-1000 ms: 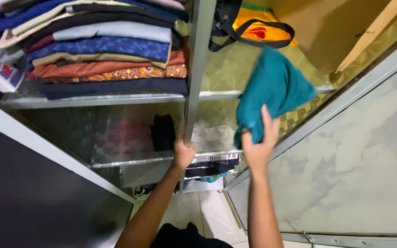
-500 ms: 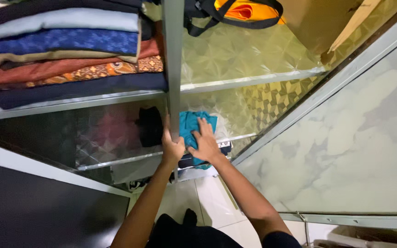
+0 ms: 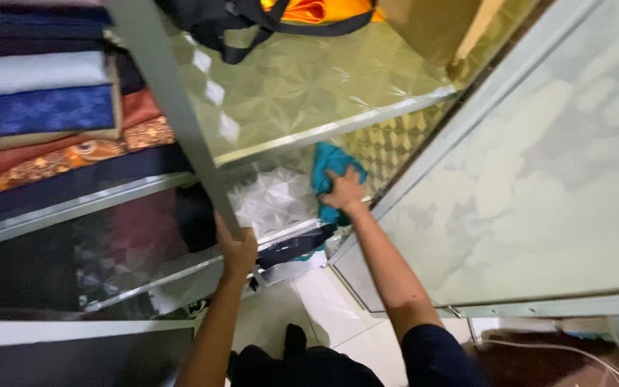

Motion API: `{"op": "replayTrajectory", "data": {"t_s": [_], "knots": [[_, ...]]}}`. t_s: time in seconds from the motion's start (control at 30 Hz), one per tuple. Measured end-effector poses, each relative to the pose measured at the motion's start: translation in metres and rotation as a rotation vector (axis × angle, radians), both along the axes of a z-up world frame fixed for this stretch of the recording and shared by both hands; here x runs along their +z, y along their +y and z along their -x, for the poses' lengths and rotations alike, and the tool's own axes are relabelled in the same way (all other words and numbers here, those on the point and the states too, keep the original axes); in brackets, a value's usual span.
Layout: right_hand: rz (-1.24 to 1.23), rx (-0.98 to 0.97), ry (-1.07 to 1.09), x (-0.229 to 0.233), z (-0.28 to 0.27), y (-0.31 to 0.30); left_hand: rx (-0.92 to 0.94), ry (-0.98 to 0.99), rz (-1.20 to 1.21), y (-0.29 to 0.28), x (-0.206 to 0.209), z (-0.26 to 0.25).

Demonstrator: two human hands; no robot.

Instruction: The person uses a teal cloth to wipe the interior shelves and the exterior doors of a wardrobe. They repeatedly wipe the same shelf area, then move to wipe the sliding doors and the side panel of the wardrobe.

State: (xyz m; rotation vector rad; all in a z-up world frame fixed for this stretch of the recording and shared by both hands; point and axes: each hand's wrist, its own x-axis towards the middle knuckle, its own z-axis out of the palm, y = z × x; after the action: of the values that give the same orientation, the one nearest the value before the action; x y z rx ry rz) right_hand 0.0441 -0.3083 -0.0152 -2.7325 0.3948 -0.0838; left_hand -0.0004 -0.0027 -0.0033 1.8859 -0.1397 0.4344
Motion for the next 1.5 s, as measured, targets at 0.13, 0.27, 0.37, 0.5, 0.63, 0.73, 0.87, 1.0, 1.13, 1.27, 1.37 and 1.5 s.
{"op": "replayTrajectory", "data": {"t_s": [0.13, 0.27, 0.37, 0.5, 0.63, 0.73, 0.87, 1.0, 1.13, 1.27, 1.37, 1.5], "knots": [[-0.001, 0.204, -0.265, -0.014, 0.044, 0.069, 0.017, 0.623, 0.304, -0.004, 0.004, 0.004], [-0.106, 0.504, -0.197, -0.001, 0.128, 0.105, -0.050, 0.161, 0.116, 0.009, -0.011, -0.003], [-0.083, 0.480, -0.311, 0.035, 0.172, 0.082, -0.011, 0.261, 0.037, 0.015, -0.038, -0.009], [0.289, 0.305, -0.636, 0.137, 0.222, 0.002, -0.023, 0.165, 0.156, 0.019, -0.079, -0.021], [0.817, -0.077, -0.959, 0.246, 0.280, -0.083, 0.023, 0.130, -0.102, 0.038, -0.113, -0.037], [0.927, -0.263, -0.912, 0.271, 0.299, -0.109, -0.029, 0.100, 0.054, 0.033, -0.122, -0.044], [0.671, -0.161, -0.675, 0.220, 0.289, -0.098, -0.093, -0.193, 0.159, 0.024, -0.084, -0.036], [0.837, 0.186, -0.382, 0.163, 0.291, -0.080, 0.257, -0.567, -0.195, -0.003, -0.014, -0.001], [0.890, 0.143, -0.490, 0.186, 0.299, -0.104, 0.386, -0.544, -0.486, -0.054, 0.026, 0.085], [0.921, -0.030, -0.868, 0.261, 0.308, -0.145, -0.206, -0.576, -0.108, -0.115, 0.052, 0.100], [1.007, -0.302, -0.857, 0.290, 0.316, -0.145, -0.820, -0.578, 0.004, -0.178, 0.073, 0.090], [1.039, 0.124, -0.475, 0.288, 0.314, -0.126, -0.858, -0.602, -0.012, -0.258, 0.113, 0.063]]}}
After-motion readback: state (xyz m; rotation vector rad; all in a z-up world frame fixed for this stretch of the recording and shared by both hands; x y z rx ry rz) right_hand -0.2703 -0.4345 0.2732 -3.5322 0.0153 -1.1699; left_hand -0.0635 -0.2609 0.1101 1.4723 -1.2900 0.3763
